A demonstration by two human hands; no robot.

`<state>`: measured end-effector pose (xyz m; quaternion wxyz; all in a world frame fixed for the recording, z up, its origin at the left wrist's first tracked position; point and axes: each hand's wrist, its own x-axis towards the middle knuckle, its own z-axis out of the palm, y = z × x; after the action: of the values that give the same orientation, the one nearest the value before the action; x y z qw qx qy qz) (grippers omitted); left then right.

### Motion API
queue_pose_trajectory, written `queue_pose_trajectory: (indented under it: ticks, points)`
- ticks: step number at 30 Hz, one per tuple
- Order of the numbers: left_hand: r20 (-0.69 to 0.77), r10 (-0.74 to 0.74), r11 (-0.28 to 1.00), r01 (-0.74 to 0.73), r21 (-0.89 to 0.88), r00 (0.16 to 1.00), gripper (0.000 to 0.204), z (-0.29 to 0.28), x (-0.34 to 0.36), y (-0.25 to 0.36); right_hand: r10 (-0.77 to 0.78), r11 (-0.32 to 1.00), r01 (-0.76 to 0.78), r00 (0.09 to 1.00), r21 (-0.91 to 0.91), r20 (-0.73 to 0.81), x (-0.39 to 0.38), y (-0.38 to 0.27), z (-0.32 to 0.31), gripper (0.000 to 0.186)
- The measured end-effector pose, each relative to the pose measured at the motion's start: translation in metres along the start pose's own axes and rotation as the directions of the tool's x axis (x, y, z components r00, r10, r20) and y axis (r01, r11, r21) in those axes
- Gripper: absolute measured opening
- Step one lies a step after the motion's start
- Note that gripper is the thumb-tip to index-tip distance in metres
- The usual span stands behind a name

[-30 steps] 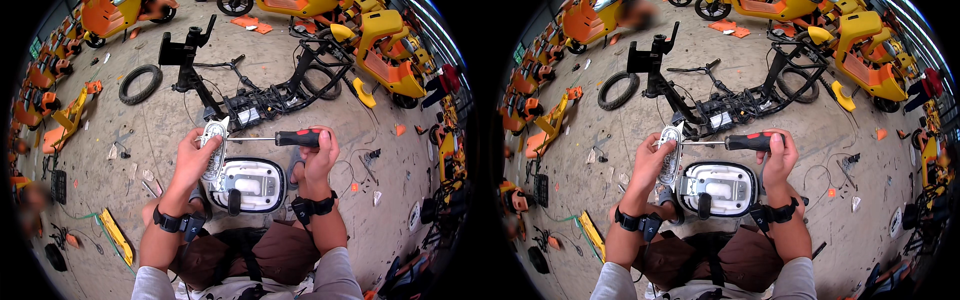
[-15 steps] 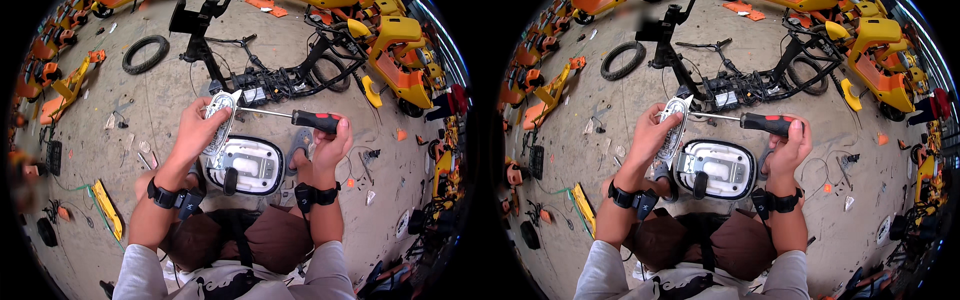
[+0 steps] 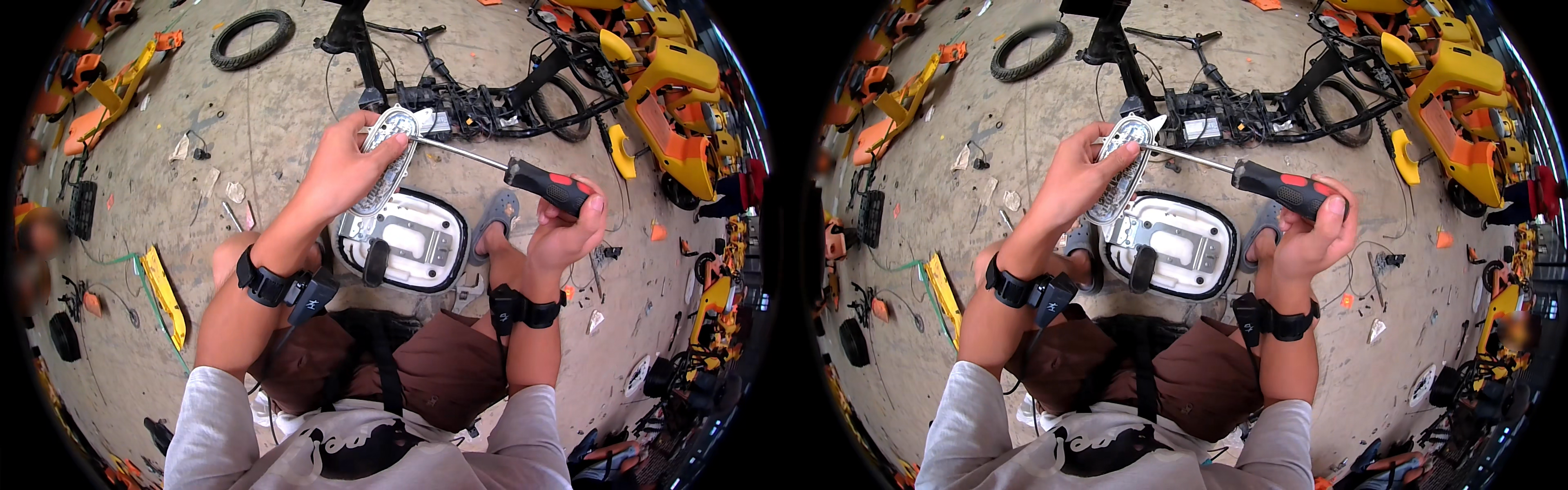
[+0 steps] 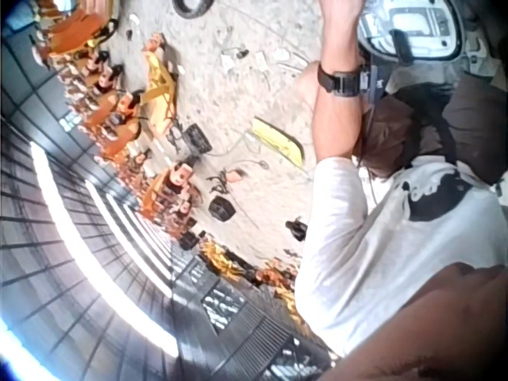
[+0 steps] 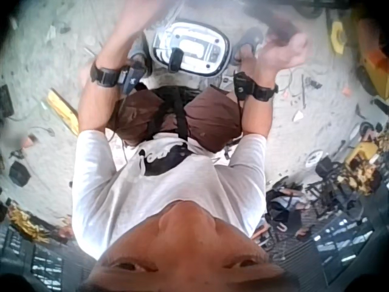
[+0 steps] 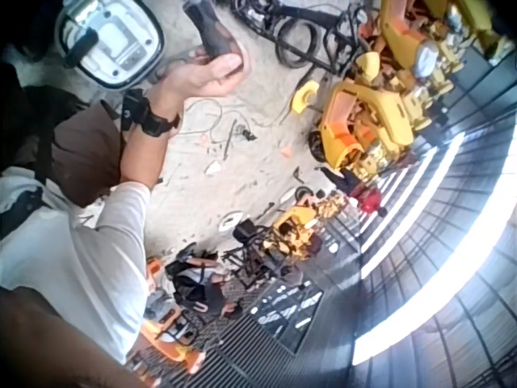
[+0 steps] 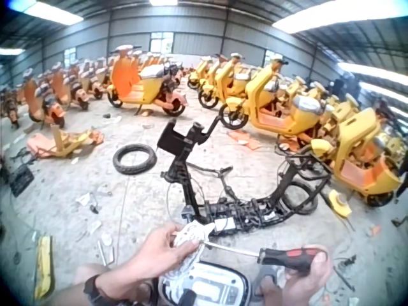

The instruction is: The person is working on a small, white plastic component of a scooter, using a screwdriver to pry and separate parts. They manipulate the component, removing a black rubber piece and a metal bracket, and then reassemble it.

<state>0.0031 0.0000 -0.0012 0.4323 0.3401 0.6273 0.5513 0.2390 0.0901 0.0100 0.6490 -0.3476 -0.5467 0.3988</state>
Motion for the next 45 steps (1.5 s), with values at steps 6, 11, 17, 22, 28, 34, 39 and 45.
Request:
queue_pose_trajectory:
  ticks: [6,11,17,22,28,34,39,45]
  points:
    - [-0.008,0.007,1.0,-0.007,-0.007,1.0,0.026,-0.001,0.002,-0.001,-0.049,0.998,0.049,0.999,-0.025,0.003,-0.002,0.001,-0.004,0.043]
    - [-0.017,0.01,1.0,-0.01,0.001,1.0,0.025,-0.003,0.001,-0.003,-0.047,0.998,0.047,0.999,-0.038,-0.002,-0.006,0.002,-0.003,0.042]
    - [-0.034,0.03,0.999,-0.03,0.013,0.999,0.025,-0.001,0.0,-0.002,-0.069,0.997,0.071,0.997,-0.037,0.045,-0.007,0.001,-0.004,0.04]
    - [-0.053,0.069,0.998,-0.069,0.003,0.996,0.028,-0.001,0.0,-0.005,-0.119,0.993,0.117,0.991,0.026,0.066,-0.008,0.004,-0.004,0.037]
    - [-0.042,0.131,0.98,-0.123,0.158,0.991,0.036,-0.001,-0.007,-0.001,-0.119,0.993,0.119,0.991,0.001,0.067,-0.007,0.006,-0.005,0.033]
    - [-0.013,0.137,0.963,-0.13,0.237,0.99,0.04,0.002,-0.01,0.004,0.024,0.999,-0.026,0.996,0.023,0.089,-0.004,0.004,-0.001,0.046]
    - [-0.014,0.125,0.978,-0.121,0.173,0.992,0.04,0.0,-0.012,0.004,-0.078,0.973,0.041,0.985,0.228,0.155,0.001,0.004,0.01,0.062]
    - [-0.036,0.161,0.972,-0.152,0.177,0.986,0.042,-0.001,-0.011,0.001,0.071,0.994,-0.061,0.991,-0.094,0.11,-0.002,0.001,0.005,0.068]
